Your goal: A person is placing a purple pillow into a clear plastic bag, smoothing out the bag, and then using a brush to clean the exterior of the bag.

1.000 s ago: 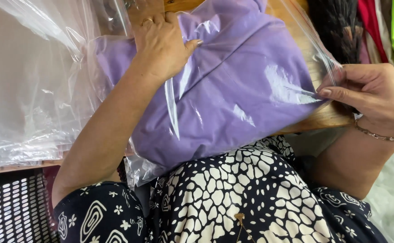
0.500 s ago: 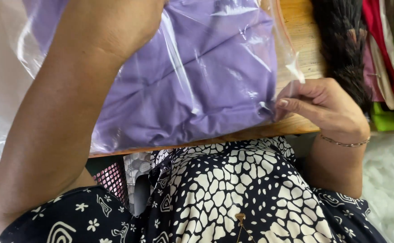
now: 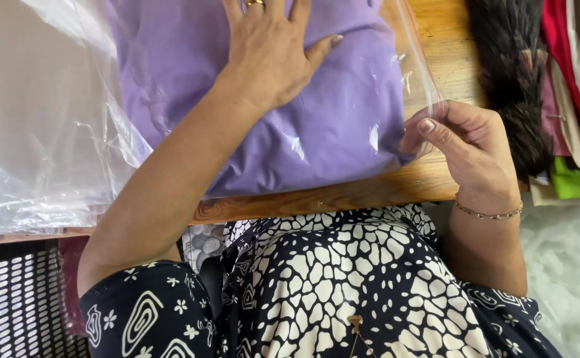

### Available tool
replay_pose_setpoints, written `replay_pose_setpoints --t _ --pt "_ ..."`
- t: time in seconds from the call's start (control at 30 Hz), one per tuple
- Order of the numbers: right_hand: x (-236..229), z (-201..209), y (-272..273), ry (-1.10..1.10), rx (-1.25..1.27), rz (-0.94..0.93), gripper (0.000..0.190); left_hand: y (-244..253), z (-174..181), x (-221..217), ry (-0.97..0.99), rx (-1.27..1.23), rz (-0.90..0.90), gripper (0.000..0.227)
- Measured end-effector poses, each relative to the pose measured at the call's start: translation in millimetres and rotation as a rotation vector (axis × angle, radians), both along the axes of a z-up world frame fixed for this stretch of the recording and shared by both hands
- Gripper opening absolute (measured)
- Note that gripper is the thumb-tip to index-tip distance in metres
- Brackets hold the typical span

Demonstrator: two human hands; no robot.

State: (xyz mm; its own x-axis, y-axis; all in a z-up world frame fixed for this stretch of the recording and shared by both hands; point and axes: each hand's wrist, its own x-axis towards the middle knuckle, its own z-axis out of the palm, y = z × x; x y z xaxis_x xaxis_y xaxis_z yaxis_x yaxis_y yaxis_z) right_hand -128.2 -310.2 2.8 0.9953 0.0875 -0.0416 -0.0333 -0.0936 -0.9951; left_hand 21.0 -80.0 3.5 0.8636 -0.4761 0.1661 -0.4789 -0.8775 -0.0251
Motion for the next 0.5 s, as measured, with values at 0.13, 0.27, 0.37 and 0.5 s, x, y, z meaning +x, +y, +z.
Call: replay_pose_setpoints --t 0.13,0.27,0.37,0.5 --pt "8 -15 0 -0.036 0.132 0.178 0.023 -16 1 -13 0.054 -0.002 -0.074 0.076" --pt "20 -36 4 0.012 0.336 0.388 0.028 -25 -4 -17 0.228 0.02 -0.091 0.082" --pt "37 -64 -12 0.244 0.623 0.386 0.065 -26 3 -19 0.319 0.012 -0.112 0.083" --pt "48 -60 -4 0.355 0.74 0.441 0.072 -26 -5 -22 0.312 -0.037 -0.156 0.081"
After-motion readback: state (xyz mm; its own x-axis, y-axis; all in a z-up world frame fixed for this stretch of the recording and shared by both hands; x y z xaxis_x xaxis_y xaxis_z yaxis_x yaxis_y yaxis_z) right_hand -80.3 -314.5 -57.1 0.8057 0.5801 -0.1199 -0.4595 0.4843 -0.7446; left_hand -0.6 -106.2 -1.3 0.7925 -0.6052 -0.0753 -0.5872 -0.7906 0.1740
